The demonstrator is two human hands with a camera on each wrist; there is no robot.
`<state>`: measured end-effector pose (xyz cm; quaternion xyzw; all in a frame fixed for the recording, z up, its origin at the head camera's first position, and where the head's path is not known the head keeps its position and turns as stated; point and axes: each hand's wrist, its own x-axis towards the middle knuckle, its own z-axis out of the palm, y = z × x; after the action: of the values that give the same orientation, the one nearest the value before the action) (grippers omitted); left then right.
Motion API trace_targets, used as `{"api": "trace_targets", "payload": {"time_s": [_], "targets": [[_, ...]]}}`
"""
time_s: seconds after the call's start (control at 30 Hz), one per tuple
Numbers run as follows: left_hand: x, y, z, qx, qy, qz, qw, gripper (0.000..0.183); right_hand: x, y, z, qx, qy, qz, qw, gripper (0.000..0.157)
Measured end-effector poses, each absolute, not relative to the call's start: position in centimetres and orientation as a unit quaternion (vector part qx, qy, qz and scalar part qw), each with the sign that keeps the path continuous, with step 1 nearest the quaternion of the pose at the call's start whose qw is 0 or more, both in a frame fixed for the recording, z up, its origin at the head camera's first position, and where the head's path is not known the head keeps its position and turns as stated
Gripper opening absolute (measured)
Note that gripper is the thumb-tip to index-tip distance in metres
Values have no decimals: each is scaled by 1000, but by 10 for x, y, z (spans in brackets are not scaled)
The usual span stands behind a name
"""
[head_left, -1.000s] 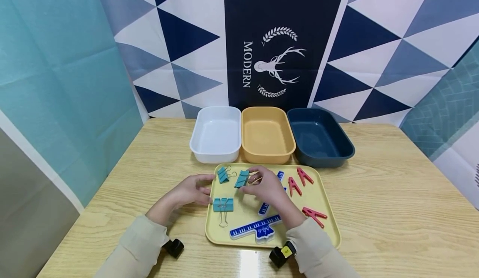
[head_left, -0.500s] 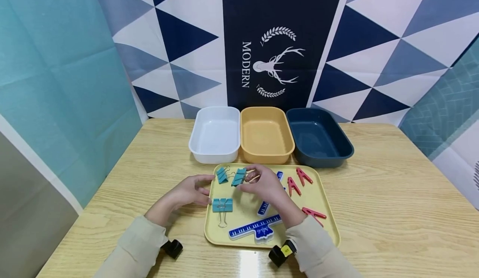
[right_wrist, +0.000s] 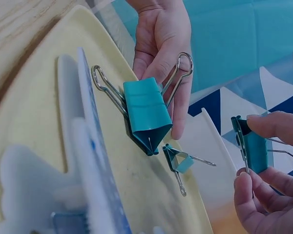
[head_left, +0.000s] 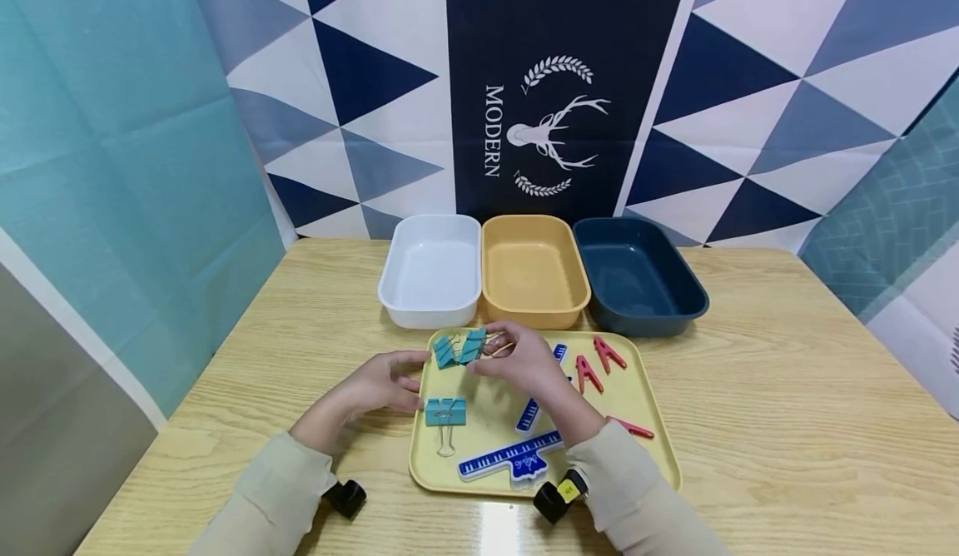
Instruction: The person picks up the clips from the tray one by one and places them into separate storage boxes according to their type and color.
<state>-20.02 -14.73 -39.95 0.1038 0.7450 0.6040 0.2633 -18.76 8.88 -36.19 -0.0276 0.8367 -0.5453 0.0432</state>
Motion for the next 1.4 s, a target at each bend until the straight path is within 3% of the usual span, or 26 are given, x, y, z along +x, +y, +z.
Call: {"api": "trace_targets", "payload": {"time_s": [1.4], "targets": [[-200,-147,-398,106,746,602,265,74,-207,75,-358,1,817,-576,25,55]]}}
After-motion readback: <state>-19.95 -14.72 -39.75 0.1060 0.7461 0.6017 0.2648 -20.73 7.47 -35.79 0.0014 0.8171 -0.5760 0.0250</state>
